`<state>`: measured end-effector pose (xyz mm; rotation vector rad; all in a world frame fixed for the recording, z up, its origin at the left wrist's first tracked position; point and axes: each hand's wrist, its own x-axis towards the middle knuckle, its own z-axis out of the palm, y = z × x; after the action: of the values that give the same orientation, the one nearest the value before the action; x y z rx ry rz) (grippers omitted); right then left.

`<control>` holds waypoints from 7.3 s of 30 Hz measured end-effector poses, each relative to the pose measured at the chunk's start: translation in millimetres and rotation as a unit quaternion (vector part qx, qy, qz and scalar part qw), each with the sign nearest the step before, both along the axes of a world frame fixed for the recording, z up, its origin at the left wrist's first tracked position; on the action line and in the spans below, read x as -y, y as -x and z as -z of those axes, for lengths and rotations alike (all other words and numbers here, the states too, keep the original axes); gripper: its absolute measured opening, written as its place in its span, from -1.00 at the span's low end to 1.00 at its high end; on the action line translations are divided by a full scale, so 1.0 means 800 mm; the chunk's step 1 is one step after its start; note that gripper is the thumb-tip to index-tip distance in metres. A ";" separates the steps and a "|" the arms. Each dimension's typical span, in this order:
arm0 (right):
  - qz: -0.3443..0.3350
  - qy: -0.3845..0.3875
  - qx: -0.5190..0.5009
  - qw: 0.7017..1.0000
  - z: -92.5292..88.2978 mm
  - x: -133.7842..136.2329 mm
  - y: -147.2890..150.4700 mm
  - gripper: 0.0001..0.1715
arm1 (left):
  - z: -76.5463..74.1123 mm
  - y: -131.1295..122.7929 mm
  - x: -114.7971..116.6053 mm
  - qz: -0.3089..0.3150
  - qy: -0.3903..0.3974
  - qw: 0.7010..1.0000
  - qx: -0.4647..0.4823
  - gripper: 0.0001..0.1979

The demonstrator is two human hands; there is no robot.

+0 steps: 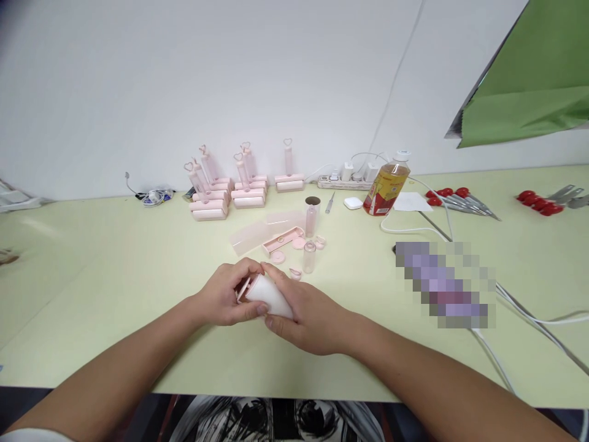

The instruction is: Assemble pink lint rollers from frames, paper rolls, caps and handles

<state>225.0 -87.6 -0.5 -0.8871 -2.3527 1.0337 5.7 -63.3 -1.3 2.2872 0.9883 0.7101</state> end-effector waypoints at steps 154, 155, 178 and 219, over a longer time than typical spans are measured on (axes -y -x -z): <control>0.225 -0.059 0.164 0.959 0.018 -0.055 -0.017 -0.82 | -0.010 -0.012 0.010 -0.009 -0.068 0.990 -0.127 -0.74; 0.213 -0.053 0.152 0.964 0.020 -0.054 -0.015 -0.80 | -0.011 -0.013 0.011 -0.008 -0.070 0.987 -0.148 -0.76; 0.101 -0.094 -0.002 0.990 0.015 -0.007 0.008 -0.69 | 0.005 -0.017 0.000 -0.023 -0.116 0.956 -0.269 -0.90; 0.089 0.051 0.111 0.988 0.017 -0.006 0.016 -0.62 | 0.015 -0.045 0.006 -0.033 -0.149 0.927 -0.343 -0.93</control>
<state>212.3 -82.5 -13.9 -1.2867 -2.3591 1.0351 41.3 -68.0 -13.6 2.8640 1.3340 0.0537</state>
